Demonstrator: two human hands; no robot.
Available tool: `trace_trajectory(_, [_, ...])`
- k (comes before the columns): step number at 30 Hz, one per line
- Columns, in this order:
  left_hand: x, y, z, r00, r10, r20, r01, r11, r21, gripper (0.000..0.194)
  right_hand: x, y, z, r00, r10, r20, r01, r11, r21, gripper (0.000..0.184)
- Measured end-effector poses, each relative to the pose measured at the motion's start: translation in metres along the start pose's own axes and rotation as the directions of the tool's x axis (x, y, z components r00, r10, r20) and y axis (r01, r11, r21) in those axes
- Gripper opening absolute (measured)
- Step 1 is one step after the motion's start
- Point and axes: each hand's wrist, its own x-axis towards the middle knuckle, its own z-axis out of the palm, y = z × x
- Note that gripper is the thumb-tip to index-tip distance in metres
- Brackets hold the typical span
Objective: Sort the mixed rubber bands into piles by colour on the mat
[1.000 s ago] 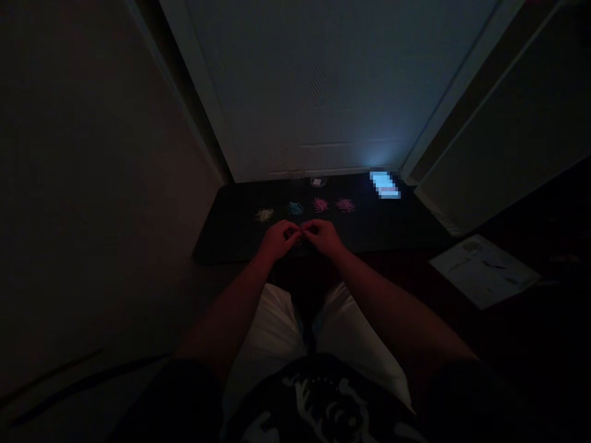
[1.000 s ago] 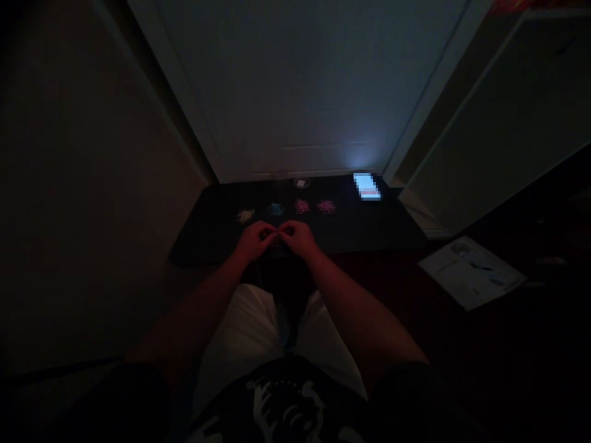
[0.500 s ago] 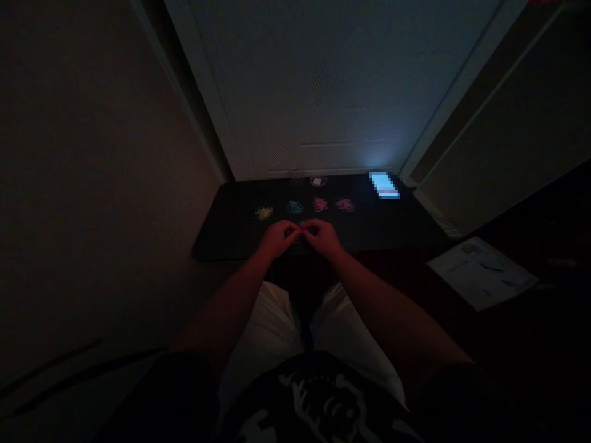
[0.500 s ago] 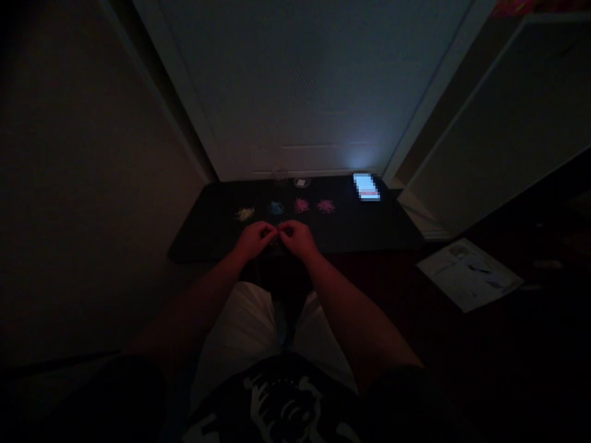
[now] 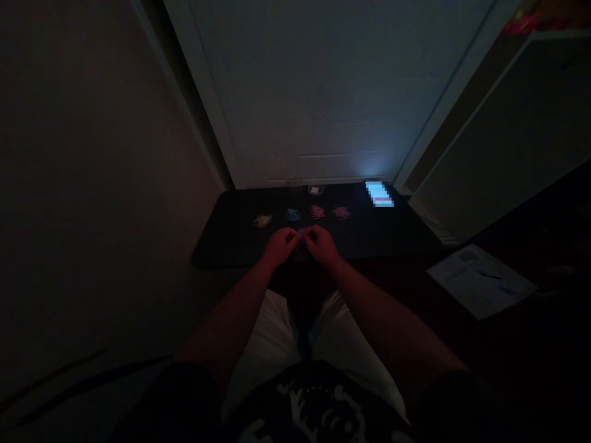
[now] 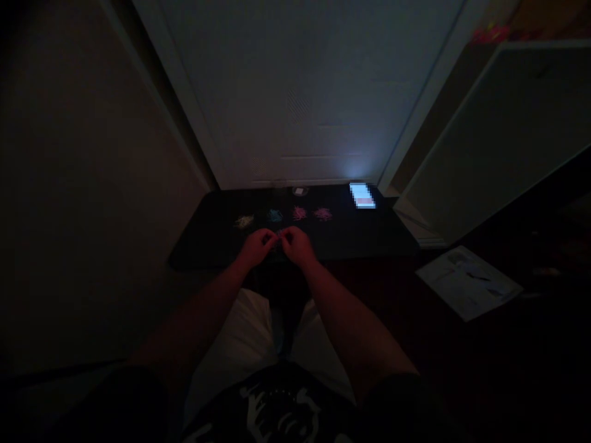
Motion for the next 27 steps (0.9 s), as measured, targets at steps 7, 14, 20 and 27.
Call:
trace_trajectory(7, [0.0011, -0.0032, 0.0013, 1.000, -0.027, 0.015, 0.029, 0.995, -0.093, 0.020, 0.0005, 0.0017, 0.0004, 0.999, -0.040, 0.004, 0.040, 0.998, -0.055, 0.006])
trace_trajectory(14, [0.0040, -0.0083, -0.0008, 0.996, -0.086, -0.029, 0.081, 0.986, -0.144, 0.021, 0.0011, 0.0041, 0.0004, 0.999, -0.028, -0.017, 0.027, 0.996, -0.084, 0.008])
trace_trajectory(20, [0.0040, -0.0063, -0.0032, 0.994, -0.087, -0.066, 0.074, 0.981, -0.182, 0.021, 0.0009, 0.0048, 0.0004, 0.999, -0.022, -0.046, 0.020, 0.999, -0.050, 0.007])
trace_trajectory(27, [0.0029, -0.0040, -0.0035, 0.998, -0.058, 0.028, 0.062, 0.983, -0.176, 0.022, 0.0010, 0.0057, 0.0014, 0.998, -0.044, -0.039, 0.043, 0.999, -0.032, 0.006])
